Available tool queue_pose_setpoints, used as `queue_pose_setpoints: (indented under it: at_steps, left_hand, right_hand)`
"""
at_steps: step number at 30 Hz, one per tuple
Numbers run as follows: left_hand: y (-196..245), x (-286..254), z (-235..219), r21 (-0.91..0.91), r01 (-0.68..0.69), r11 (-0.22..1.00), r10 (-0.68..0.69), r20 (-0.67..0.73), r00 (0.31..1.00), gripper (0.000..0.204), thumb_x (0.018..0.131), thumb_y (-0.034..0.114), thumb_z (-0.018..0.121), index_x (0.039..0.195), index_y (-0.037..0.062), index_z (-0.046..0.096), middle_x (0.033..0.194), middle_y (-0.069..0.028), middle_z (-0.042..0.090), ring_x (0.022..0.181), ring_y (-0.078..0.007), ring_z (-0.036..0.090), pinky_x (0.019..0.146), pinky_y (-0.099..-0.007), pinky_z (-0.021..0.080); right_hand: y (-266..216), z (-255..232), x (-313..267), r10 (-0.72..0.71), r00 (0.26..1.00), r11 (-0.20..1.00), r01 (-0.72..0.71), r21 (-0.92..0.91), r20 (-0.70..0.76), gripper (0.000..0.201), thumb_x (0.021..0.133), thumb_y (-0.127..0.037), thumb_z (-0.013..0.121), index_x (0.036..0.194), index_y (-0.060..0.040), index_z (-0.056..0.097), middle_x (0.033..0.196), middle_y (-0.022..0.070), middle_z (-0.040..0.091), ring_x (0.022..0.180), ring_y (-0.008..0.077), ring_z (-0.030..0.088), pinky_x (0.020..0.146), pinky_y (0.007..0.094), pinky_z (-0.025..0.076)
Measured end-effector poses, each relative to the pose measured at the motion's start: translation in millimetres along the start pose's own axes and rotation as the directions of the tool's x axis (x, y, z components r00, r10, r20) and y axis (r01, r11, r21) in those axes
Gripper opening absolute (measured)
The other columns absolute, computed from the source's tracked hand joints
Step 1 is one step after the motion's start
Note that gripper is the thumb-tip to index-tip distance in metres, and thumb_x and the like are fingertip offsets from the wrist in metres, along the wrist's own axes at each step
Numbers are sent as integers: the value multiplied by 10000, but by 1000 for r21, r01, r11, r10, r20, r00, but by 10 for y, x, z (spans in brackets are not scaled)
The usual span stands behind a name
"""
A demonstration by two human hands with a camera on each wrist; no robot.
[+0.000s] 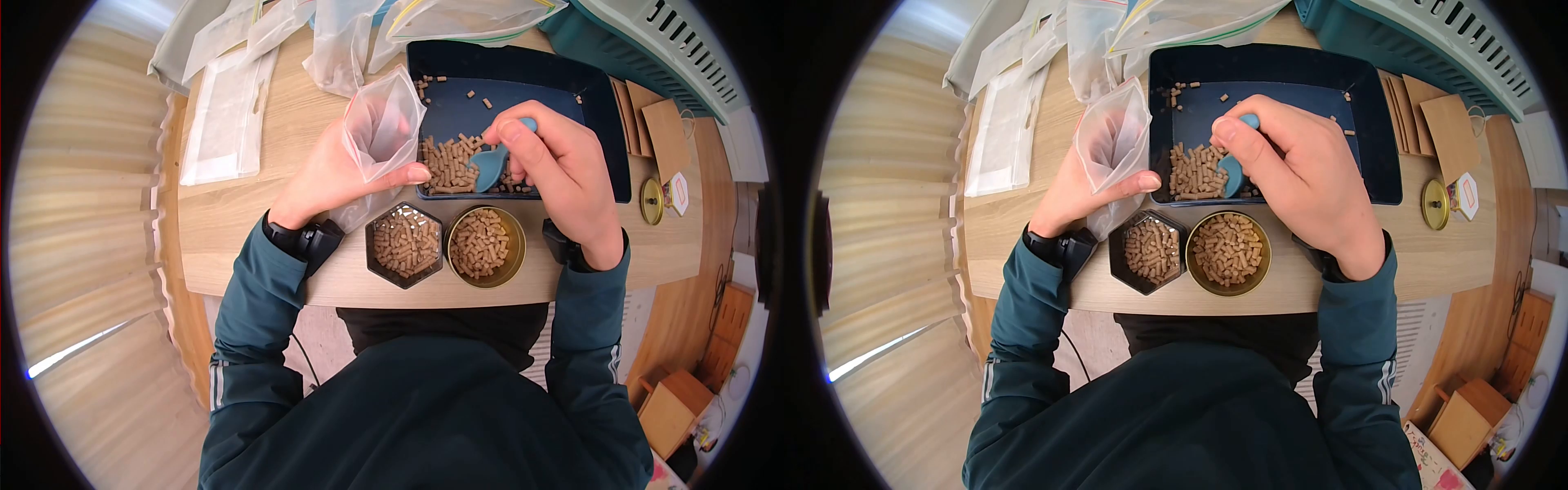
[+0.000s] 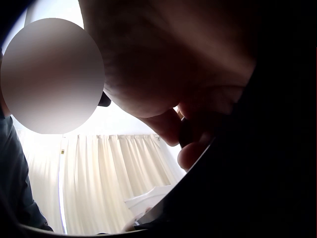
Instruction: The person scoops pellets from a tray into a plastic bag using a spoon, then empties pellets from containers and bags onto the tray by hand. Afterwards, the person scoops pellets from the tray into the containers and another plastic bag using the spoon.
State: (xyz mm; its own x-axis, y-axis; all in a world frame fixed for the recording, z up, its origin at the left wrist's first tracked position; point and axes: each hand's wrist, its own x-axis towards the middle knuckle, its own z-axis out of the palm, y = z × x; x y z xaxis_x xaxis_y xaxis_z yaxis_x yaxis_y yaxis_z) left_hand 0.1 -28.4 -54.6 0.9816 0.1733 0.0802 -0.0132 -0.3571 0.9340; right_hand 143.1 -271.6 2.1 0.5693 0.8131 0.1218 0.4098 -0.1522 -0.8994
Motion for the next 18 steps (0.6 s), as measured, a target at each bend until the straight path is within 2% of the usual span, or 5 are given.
queue_pose_setpoints:
  at_steps: [5,10,12,14,18]
  left_hand:
    - [-17,3,-11,-10,-2,1000,2,11,1000,643,758,324,974,1166,26,576,1017,-39,637,938,-127,595,851,-303,509]
    - [-33,1,-15,-10,-4,1000,5,25,1000,639,761,312,973,1173,27,577,1021,-39,640,946,-128,597,855,-305,511]
    - [-11,-6,-10,3,-2,1000,2,8,1000,638,763,314,971,1174,26,578,1021,-36,639,944,-124,595,850,-302,511]
    - [-6,-5,14,-30,-3,1000,3,-5,1000,640,763,321,971,1173,24,579,1020,-34,637,939,-122,593,845,-300,511]
    - [-48,-13,16,-45,5,999,-6,-16,1000,646,760,331,971,1171,22,580,1014,-28,632,929,-119,590,831,-297,511]
  right_hand:
    - [-23,96,-37,51,997,991,-57,123,50,243,1076,-212,610,1083,4,723,811,37,669,764,88,618,682,255,494]
    - [36,110,-24,19,992,968,13,251,-126,230,1084,-205,600,1122,-19,730,853,1,652,750,77,586,669,245,488]
    - [57,139,3,27,985,976,10,219,-168,215,1076,-184,608,1122,-11,727,854,20,645,743,94,585,676,252,480]
    - [113,153,42,-138,962,989,118,-94,-235,202,1063,-166,622,1122,-2,724,877,51,649,755,119,598,683,263,472]
    - [109,153,29,-130,975,990,119,-69,-178,202,1051,-163,638,1133,1,723,890,77,651,771,140,611,692,270,469]
